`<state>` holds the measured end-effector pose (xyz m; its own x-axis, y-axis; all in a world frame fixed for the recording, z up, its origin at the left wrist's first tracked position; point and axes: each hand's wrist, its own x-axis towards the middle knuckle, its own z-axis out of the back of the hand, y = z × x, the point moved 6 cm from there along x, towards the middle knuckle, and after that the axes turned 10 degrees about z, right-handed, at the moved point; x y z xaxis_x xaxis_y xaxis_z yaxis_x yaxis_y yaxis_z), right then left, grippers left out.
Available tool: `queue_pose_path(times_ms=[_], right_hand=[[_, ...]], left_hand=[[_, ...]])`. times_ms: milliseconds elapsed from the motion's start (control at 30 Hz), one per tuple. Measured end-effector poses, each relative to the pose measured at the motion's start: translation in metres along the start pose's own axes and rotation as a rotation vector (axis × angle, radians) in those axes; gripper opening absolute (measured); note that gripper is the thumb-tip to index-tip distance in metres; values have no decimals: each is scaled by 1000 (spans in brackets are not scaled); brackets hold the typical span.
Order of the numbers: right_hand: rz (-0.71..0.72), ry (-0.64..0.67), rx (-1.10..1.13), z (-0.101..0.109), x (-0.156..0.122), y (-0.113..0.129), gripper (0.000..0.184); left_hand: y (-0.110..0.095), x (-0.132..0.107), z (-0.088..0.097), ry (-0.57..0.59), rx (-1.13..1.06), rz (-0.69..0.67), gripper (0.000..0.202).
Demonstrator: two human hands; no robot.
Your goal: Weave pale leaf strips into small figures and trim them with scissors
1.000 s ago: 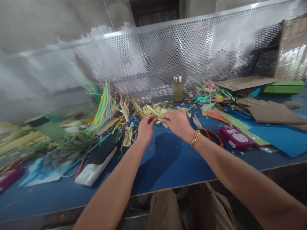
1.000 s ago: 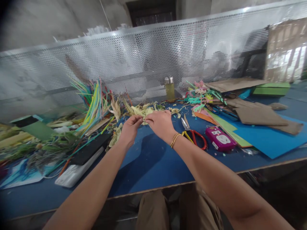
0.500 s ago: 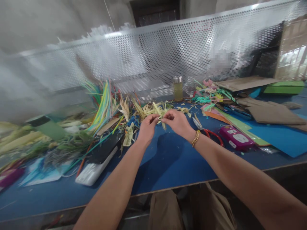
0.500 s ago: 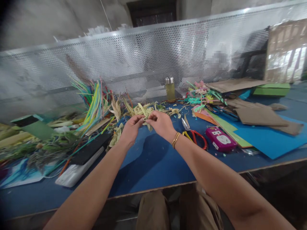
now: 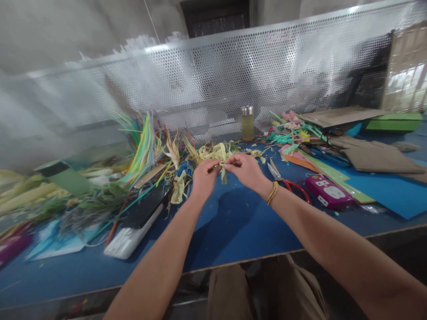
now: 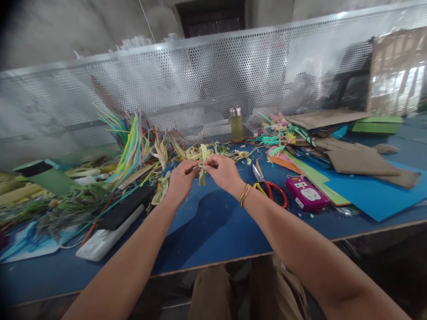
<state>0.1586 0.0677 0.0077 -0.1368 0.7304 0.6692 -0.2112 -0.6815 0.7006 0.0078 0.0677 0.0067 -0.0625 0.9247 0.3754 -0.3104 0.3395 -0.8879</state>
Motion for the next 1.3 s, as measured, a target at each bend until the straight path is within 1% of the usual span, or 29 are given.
queue_pose_path(times_ms=[133, 267, 367, 500, 733, 900, 1000, 1067, 1200, 1300], right_hand=[[34, 14, -1, 0, 1, 3, 9], [52, 24, -41, 1, 1, 5, 10], [69, 21, -68, 1, 1, 8, 8], [67, 15, -86, 3, 1, 9, 7], [52, 5, -66, 5, 2, 6, 8], [90, 46, -106, 3, 2, 10, 7], [97, 67, -142, 2, 2, 12, 10], [84, 55, -140, 3, 1, 12, 9], [63, 40, -120, 2, 1, 8, 7], [77, 53, -134, 1, 0, 6, 8]], left_hand=[[8, -1, -7, 56, -99, 111, 19], [10, -1, -9, 80, -122, 127, 15], [8, -1, -8, 77, -161, 114, 10], [7, 0, -7, 85, -217, 105, 13], [11, -1, -11, 145, -307, 204, 17], [11, -1, -11, 141, -303, 169, 24], [11, 0, -11, 150, -309, 154, 25], [10, 0, -11, 161, -316, 149, 27], [5, -2, -13, 207, -317, 141, 39], [1, -3, -11, 215, -303, 126, 36]])
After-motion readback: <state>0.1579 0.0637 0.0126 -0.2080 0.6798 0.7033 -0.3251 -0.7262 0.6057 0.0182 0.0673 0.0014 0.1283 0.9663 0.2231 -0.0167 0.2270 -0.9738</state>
